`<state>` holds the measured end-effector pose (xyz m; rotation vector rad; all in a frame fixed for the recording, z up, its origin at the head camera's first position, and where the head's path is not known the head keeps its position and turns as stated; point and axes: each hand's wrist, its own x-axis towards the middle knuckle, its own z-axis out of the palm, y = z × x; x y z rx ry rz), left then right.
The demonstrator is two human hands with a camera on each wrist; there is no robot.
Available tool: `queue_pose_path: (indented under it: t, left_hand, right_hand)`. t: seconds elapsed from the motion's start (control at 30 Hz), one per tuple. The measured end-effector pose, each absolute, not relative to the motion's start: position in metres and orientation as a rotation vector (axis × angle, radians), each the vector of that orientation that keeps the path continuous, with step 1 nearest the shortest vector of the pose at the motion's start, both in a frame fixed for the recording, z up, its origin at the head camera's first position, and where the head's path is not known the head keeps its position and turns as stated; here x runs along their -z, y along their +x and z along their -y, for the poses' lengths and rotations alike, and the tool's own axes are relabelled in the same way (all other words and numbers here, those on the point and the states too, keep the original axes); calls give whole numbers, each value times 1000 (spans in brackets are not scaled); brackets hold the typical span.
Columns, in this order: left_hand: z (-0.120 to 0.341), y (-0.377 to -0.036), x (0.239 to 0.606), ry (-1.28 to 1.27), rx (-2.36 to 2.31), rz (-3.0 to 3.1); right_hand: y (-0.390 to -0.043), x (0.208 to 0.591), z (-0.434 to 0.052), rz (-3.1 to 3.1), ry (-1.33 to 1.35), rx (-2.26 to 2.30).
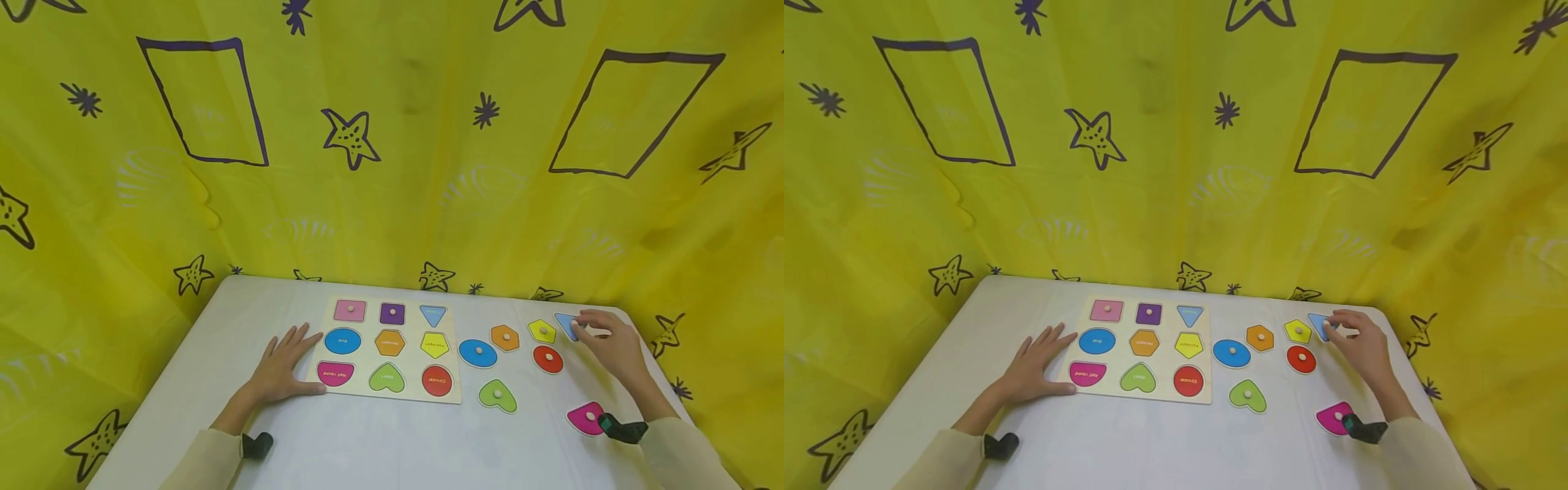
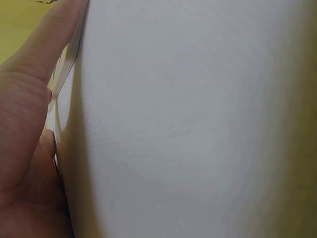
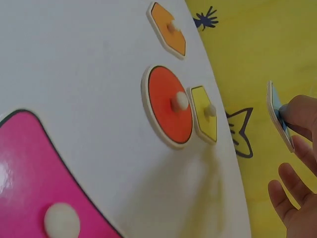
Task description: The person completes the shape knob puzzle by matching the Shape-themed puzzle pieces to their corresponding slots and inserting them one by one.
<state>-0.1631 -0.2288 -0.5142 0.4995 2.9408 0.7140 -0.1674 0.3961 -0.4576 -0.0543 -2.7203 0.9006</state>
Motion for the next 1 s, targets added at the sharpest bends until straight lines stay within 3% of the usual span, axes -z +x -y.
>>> queue_pose_path:
  t: [1.0]
  left_hand:
    - [228, -164, 520, 496, -742, -2942]
  right_hand:
    - [-227, 452, -287, 2733, 74, -1169]
